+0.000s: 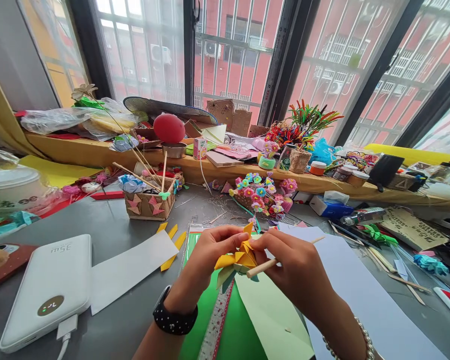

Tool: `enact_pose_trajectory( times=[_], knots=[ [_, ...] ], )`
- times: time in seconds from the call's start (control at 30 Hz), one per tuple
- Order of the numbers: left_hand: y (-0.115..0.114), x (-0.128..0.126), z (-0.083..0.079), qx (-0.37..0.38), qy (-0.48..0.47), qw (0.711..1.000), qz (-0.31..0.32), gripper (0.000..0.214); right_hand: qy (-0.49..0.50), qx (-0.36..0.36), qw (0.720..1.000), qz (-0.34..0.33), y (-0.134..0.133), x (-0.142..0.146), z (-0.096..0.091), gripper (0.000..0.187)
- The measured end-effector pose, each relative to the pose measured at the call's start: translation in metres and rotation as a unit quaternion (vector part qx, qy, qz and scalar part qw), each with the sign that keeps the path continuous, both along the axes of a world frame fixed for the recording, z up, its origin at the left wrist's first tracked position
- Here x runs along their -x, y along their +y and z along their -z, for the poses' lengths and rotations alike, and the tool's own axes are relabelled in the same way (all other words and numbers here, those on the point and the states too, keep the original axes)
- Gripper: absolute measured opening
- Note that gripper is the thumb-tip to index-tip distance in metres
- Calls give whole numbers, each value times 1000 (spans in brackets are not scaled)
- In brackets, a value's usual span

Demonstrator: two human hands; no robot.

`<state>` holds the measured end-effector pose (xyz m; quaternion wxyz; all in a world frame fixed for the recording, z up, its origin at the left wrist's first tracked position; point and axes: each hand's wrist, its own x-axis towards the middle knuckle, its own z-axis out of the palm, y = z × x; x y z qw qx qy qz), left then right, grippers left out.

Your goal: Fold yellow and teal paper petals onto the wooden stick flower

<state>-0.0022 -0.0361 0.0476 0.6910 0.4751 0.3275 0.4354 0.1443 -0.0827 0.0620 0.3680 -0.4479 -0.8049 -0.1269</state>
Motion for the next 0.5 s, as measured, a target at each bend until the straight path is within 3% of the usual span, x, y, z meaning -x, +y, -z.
enact_pose_trajectory(
  times=[0.23,0.5],
  knots=[
    [1,3,0,4,-15,999,34,15,-1,-56,998,-37,-4,1,-2,14],
    [2,4,-2,-8,-15,999,40,15,-94,-128,986,-55,-13,-1,-5,12]
  ],
)
